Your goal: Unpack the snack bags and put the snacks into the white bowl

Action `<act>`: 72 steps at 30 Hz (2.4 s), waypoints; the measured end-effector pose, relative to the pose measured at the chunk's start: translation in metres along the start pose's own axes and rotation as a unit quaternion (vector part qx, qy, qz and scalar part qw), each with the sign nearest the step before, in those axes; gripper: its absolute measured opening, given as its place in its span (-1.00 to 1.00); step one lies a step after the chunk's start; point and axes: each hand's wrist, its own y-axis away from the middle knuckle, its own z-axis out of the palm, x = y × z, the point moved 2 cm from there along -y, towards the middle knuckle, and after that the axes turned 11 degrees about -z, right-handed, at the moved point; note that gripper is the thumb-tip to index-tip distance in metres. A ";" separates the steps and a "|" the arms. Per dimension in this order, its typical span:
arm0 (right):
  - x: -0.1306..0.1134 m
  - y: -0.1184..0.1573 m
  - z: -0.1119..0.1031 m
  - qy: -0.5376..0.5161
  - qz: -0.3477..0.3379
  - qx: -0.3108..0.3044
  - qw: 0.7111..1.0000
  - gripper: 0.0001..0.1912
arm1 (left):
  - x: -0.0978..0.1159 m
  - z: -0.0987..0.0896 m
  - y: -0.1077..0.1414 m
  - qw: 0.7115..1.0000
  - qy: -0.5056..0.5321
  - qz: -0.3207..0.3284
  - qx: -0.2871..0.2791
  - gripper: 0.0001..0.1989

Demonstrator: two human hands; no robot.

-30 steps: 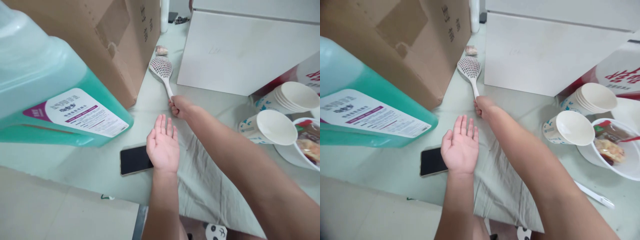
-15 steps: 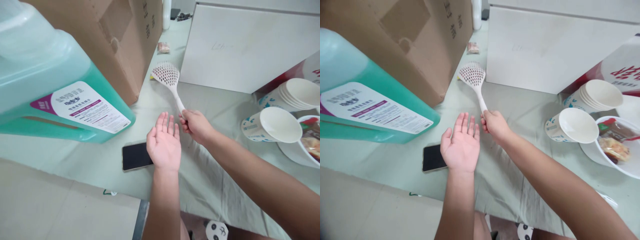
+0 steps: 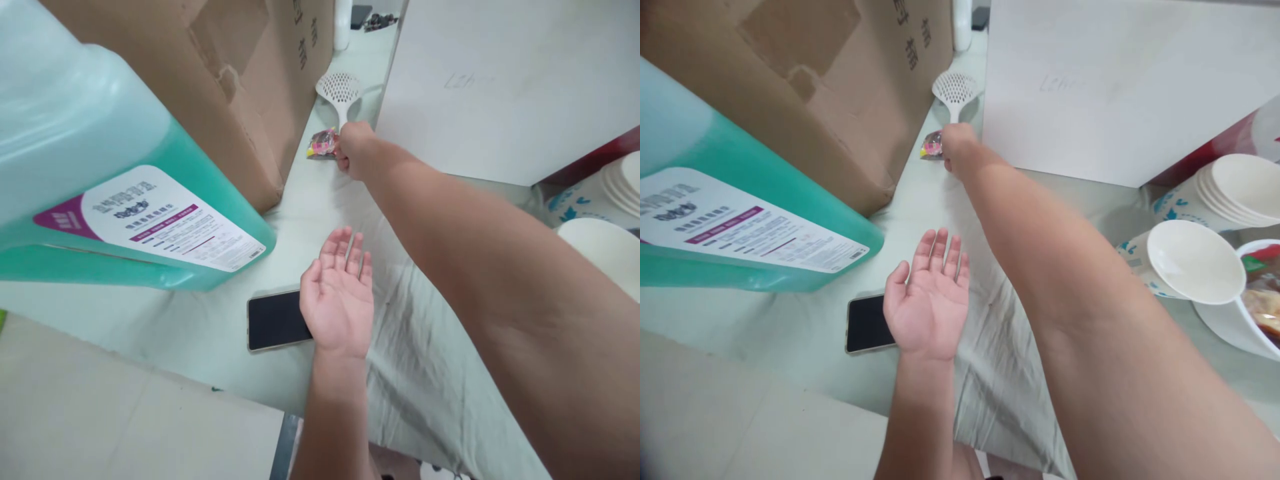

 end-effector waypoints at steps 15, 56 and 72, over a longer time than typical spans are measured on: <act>0.041 0.102 -0.066 0.062 0.108 -0.028 0.992 -0.65 | 0.000 -0.002 0.005 1.000 0.008 -0.007 -0.022 -0.63; 0.104 0.258 -0.193 0.333 -0.205 -0.105 0.914 -0.72 | -0.012 -0.003 -0.002 0.993 -0.101 0.027 0.045 -0.78; 0.099 0.140 -0.113 0.513 -0.368 -0.141 0.763 -0.33 | -0.008 0.005 -0.005 0.998 -0.040 -0.024 0.042 -0.72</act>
